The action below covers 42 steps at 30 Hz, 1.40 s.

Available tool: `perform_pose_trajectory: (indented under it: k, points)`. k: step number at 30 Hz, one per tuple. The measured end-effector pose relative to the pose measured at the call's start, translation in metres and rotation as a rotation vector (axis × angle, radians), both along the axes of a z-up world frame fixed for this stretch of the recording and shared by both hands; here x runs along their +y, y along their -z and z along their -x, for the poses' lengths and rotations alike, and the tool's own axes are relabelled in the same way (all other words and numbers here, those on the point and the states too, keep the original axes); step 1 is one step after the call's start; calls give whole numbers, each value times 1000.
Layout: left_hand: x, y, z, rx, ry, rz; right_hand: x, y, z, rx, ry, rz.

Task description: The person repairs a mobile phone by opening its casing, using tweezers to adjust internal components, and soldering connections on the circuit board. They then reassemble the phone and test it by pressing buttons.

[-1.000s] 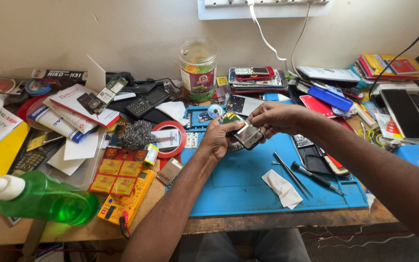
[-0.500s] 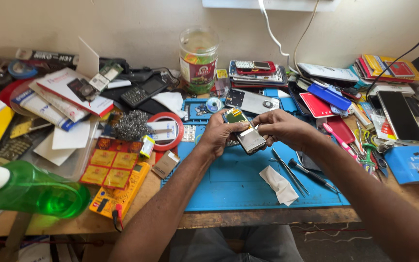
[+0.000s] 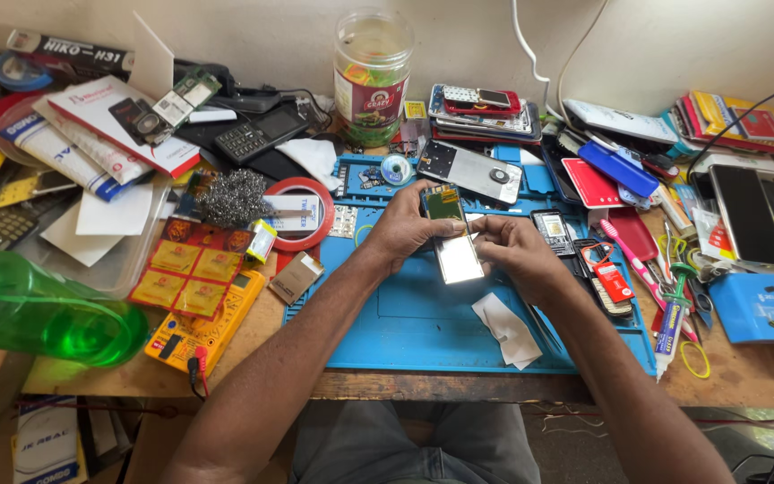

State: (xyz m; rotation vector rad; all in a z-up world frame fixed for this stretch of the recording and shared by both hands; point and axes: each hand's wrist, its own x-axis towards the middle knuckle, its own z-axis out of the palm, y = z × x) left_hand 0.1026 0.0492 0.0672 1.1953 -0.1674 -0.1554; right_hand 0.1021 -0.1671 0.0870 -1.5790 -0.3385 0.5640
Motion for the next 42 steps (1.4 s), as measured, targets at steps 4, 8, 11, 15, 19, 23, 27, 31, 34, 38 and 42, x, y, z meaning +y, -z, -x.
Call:
perform_pose_trajectory:
  k: [4, 8, 11, 15, 19, 23, 27, 31, 34, 38, 42]
  points:
    - [2, -7, 1, -67, -19, -140, 3, 7, 5, -101, 14, -2]
    - [2, -10, 4, -197, -40, -151, 5, 10, 13, -228, 60, 68]
    - [2, -17, 8, -291, -113, -288, 9, 5, 17, -278, 94, 89]
    - [3, -26, 14, -285, -150, -399, 9, 1, 22, -245, 117, 84]
    - [2, -32, 17, -319, -165, -464, 9, -1, 23, -281, 132, 137]
    - [1, -30, 16, -320, -165, -502, 7, 0, 23, -270, 117, 122]
    - [1, -28, 14, -326, -150, -474, 6, 2, 20, -268, 102, 119]
    - [1, -25, 13, -302, -144, -483, 4, 4, 19, -281, 103, 155]
    - [2, -23, 12, -321, -141, -457, 3, 5, 18, -279, 86, 120]
    - [2, -24, 13, -334, -141, -454, 4, 5, 19, -262, 98, 115]
    - [2, -25, 13, -307, -135, -460, 4, 5, 20, -242, 98, 83]
